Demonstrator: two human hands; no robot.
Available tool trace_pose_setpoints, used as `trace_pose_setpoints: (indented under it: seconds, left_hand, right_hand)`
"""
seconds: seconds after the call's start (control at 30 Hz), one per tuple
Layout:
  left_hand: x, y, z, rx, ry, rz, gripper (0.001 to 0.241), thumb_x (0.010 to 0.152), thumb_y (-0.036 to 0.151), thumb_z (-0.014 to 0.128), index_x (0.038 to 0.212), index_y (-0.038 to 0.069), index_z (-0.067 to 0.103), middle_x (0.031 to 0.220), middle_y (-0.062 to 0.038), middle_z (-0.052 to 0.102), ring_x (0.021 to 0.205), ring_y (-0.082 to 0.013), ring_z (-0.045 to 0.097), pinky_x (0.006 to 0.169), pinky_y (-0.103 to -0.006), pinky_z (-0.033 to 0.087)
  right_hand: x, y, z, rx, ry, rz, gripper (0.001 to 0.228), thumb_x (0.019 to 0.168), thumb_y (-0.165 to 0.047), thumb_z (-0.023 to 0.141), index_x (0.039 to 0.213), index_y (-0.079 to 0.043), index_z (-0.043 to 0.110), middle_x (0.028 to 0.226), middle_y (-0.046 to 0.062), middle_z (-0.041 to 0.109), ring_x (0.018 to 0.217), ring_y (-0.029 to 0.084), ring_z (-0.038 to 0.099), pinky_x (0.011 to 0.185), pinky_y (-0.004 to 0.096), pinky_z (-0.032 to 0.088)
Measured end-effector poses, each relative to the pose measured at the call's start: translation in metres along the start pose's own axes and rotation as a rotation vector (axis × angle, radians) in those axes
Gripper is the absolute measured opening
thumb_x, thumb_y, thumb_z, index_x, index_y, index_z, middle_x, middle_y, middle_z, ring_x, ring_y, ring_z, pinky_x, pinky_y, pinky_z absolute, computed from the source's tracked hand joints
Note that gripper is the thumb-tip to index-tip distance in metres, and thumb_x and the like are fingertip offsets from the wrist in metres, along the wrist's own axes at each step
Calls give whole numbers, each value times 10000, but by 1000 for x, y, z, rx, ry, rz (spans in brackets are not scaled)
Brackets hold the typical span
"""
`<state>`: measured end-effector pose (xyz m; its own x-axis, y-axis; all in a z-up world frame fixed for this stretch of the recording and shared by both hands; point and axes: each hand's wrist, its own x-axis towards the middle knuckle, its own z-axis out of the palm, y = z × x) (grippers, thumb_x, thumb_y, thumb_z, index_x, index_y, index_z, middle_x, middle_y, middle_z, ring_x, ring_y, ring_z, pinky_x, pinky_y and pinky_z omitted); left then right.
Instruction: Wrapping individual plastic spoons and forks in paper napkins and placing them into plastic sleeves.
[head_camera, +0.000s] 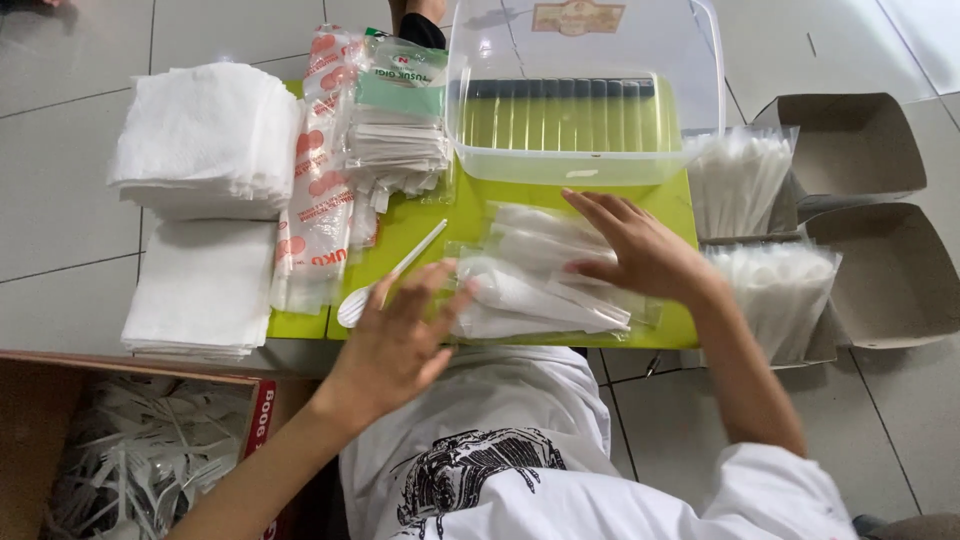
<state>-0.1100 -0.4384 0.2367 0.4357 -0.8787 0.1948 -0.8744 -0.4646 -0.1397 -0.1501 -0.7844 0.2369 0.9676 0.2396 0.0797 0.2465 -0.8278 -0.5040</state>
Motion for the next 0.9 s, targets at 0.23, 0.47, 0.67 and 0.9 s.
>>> trace_pose_setpoints:
  seconds: [0.23,0.47,0.67,0.9]
  left_hand:
    - [17,12,9,108,-1,137,1008,640,306,797,1562,207,400,1585,-154,338,1476,-362,339,1164,-692,284]
    - [2,29,-7,-192,131,-56,849,741,220,737,1501,128,370,1361,-149,438,1185,-328,465,981,-552,380]
    - [-47,70,7,-1781,-216,-819,656,798,167,759,1354,89,421,1159,-84,544,1011,-175,566,887,-308,486]
    - [-38,65,29,-2514,-80,-1027,394,919,126,672,1246,-78,586,1156,-138,660,998,-185,647,914,-313,566]
  right_hand:
    - [23,21,2,-90,-216,185,986,821,-713,651,1552,-84,443,1243,206,647,1180,400,623,1030,543,498]
    - [26,12,20,43,-190,203,765,835,-597,692,1415,-126,530,1298,160,632,1151,395,659,945,535,564]
    - [22,-12,50,6,-178,147,982,725,-609,799,1463,-49,474,1317,175,648,1103,326,669,937,457,556]
    - [-2,-39,88,-79,-77,131,919,789,-730,681,1387,-46,540,1284,141,655,1137,304,640,1016,471,465]
